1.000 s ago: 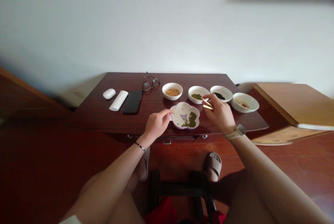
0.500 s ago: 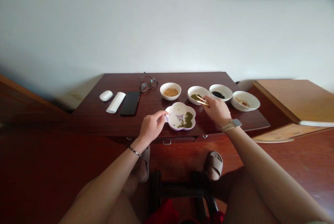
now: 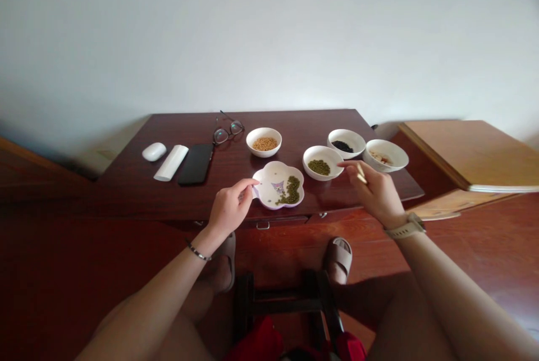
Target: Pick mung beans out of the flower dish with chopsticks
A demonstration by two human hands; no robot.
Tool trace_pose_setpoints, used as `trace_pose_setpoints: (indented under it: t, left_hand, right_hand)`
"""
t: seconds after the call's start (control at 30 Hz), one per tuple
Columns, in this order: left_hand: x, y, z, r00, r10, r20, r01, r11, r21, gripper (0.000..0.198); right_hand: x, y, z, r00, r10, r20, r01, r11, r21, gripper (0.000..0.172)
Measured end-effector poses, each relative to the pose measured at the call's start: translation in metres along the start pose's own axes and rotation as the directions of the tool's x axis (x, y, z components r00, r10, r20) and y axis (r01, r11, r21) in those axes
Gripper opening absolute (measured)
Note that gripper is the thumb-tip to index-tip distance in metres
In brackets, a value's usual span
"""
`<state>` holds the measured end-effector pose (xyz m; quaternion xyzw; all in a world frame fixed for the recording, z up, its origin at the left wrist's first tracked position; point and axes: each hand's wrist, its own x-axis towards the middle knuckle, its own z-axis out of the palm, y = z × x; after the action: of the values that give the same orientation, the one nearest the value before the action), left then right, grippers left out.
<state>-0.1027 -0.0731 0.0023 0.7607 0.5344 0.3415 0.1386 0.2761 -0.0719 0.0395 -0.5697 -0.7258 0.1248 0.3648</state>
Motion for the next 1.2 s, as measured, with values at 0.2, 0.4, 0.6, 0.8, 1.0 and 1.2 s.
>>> trace_pose_setpoints:
  t: [0.2,0.4,0.6,0.8,1.0,1.2]
  left_hand:
    - [0.0,0.001,0.004,1.0,0.005,0.026,-0.005,1.0,-0.021,0.03]
    - [-0.003,0.004,0.003,1.0,0.016,0.014,-0.015,0.999,-0.029,0.029]
    - [-0.004,0.015,0.002,1.0,0.03,-0.002,-0.03,0.999,0.044,0.03]
    - [-0.004,0.027,-0.001,0.998,0.056,-0.019,-0.053,0.99,0.134,0.031]
    - [-0.005,0.035,-0.002,0.995,0.095,-0.027,-0.087,0.972,0.218,0.031]
    - [-0.004,0.038,-0.002,0.993,0.107,-0.043,-0.095,0.971,0.22,0.03]
  right_hand:
    - [0.005,-0.03,-0.011,0.933,0.258,-0.25,-0.048,0.779,0.625,0.05]
    - [0.014,-0.029,0.002,0.938,0.338,-0.072,-0.177,0.65,0.739,0.055]
    - [0.015,-0.042,0.011,0.954,0.298,-0.038,-0.146,0.571,0.808,0.051]
    - [0.015,-0.05,0.016,0.977,0.203,0.064,-0.196,0.742,0.641,0.053]
    - [0.016,-0.047,0.029,0.953,0.229,0.199,-0.303,0.753,0.584,0.052]
    - [0.016,-0.041,0.037,0.94,0.291,0.179,-0.341,0.755,0.56,0.052]
